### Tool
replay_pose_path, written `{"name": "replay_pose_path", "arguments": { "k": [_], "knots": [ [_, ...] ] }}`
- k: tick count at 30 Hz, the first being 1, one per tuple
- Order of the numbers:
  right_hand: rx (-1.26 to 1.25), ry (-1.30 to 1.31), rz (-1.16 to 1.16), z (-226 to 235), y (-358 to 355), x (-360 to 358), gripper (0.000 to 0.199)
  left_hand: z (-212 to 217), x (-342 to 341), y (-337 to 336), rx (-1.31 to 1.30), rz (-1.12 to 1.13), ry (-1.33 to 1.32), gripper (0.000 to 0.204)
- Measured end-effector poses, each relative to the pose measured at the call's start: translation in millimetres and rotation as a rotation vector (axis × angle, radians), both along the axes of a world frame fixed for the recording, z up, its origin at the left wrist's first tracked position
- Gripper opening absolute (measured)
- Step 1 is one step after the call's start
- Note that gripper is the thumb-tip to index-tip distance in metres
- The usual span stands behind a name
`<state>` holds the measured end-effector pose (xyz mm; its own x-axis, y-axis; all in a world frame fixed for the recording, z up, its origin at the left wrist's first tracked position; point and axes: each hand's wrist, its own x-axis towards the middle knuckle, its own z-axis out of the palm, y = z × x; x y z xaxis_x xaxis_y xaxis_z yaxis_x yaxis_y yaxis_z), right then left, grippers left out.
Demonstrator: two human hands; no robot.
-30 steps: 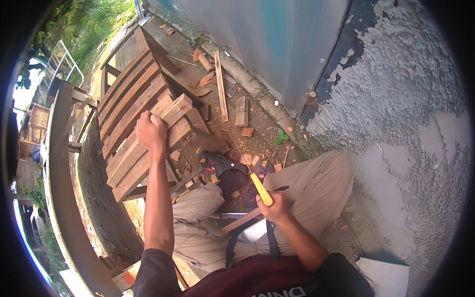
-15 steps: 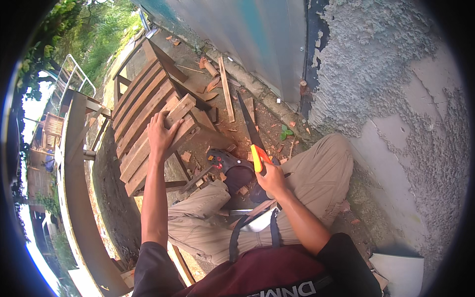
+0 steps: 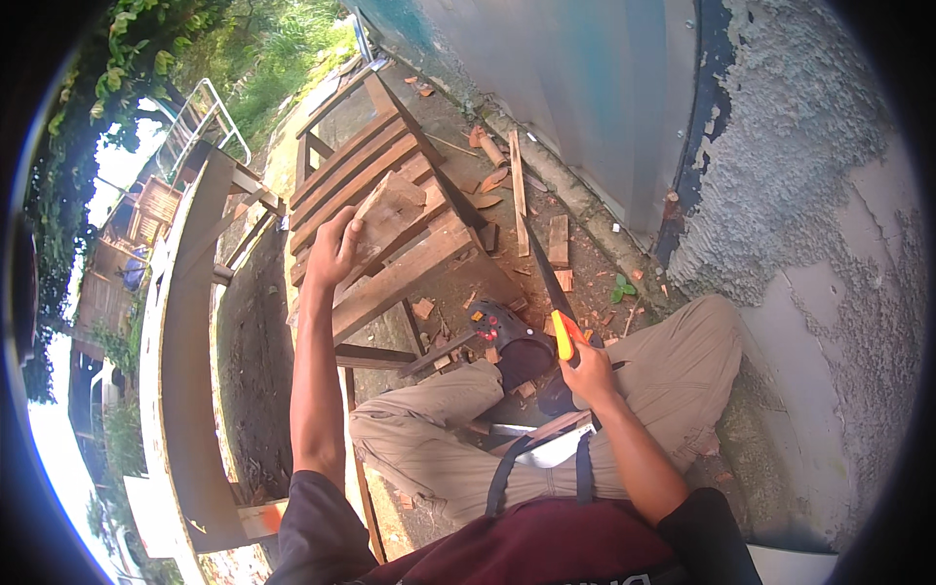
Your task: The person sits on the ground and uses a hand saw to cut wooden planks from a pallet. They repeatedly position planks, saw through them, and remove the cut pieces.
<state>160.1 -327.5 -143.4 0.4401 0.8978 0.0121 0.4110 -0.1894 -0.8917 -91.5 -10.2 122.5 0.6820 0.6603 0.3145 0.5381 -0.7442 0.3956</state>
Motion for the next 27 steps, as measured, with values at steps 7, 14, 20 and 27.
{"name": "replay_pose_path", "arguments": {
  "k": [7,14,20,27],
  "knots": [
    [0.061,-0.19,-0.023,-13,30,6,0.024,33,-41,-47,-0.039,-0.112,-0.217,0.063],
    [-0.055,-0.438,0.061,-19,85,30,0.038,52,-83,-100,-0.031,-0.111,-0.393,0.085],
    [-0.183,-0.602,0.148,-50,116,23,0.045,71,-111,-154,0.087,0.197,-0.306,0.073],
    [-0.441,-0.786,0.319,-104,143,-7,0.049,-25,-219,-174,0.202,0.394,-0.565,0.091]
  ]
}}
